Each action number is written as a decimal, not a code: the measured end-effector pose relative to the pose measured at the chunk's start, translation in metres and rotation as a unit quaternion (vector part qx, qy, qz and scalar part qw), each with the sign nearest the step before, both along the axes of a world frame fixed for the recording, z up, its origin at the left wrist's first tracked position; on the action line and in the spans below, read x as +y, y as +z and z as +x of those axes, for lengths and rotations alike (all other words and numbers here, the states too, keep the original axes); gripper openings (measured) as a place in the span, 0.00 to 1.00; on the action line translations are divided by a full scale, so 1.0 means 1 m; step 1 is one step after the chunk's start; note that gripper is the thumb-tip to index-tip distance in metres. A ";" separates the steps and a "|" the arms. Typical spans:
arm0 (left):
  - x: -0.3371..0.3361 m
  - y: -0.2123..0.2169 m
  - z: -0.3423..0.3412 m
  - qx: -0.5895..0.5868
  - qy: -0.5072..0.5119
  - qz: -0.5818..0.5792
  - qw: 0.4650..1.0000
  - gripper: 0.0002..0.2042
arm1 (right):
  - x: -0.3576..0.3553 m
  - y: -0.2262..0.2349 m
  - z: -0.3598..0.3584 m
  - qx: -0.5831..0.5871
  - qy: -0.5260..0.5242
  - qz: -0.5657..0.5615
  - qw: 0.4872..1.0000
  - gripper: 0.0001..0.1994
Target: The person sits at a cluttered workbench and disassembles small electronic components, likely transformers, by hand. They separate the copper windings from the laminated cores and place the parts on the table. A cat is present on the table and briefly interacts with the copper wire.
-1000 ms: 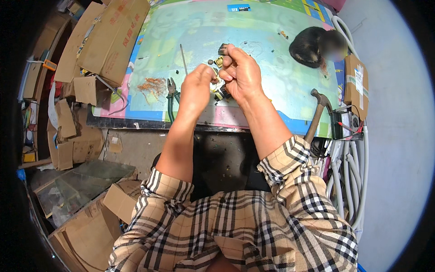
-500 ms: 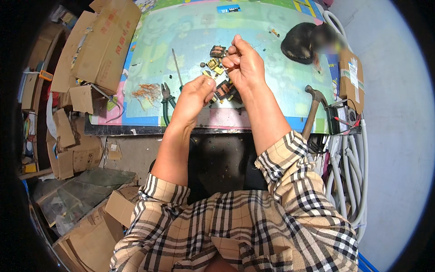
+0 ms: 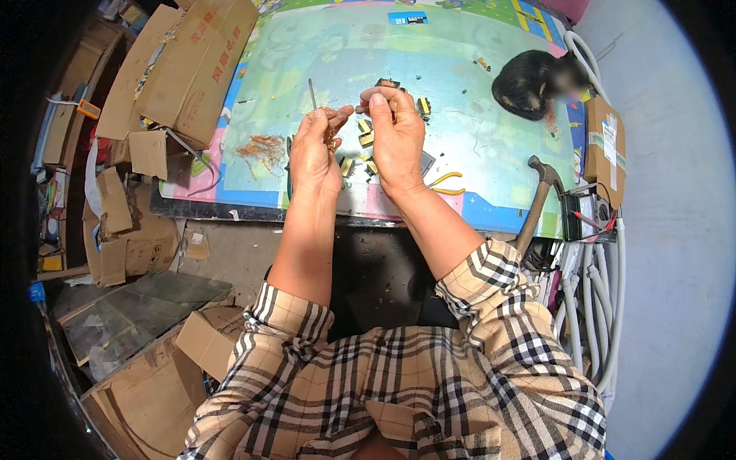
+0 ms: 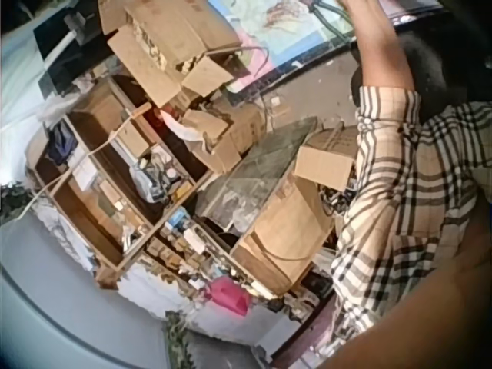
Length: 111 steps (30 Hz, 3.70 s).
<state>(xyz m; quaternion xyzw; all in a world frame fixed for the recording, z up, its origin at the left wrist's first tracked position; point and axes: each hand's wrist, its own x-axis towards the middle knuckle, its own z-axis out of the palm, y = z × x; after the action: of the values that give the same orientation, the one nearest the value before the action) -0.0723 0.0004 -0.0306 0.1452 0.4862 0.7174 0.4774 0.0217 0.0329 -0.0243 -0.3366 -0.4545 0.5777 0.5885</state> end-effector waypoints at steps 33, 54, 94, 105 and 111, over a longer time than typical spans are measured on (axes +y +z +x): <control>-0.021 0.005 -0.027 -0.120 0.111 0.092 0.982 0.09 | -0.016 0.013 0.023 -0.146 0.254 -0.221 0.930 0.20; -0.020 0.013 0.019 0.136 -0.279 -0.008 0.951 0.10 | 0.018 0.006 0.057 -0.286 0.200 -0.034 0.936 0.04; -0.004 0.024 0.052 -0.146 -0.227 0.131 0.954 0.09 | 0.068 0.006 0.110 0.080 0.191 -0.213 0.955 0.07; -0.012 0.027 0.045 -0.015 -0.121 0.059 0.991 0.17 | 0.033 0.012 0.070 -0.156 0.138 0.009 0.978 0.14; -0.016 0.034 0.039 0.025 -0.131 0.028 0.991 0.14 | 0.031 0.014 0.068 -0.212 0.121 0.083 0.966 0.12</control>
<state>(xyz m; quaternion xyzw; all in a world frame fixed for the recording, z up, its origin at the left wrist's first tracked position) -0.0335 -0.0158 0.0031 0.2388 0.4544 0.6580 0.5509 0.0895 0.0639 -0.0103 -0.3438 -0.6524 0.5206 0.4302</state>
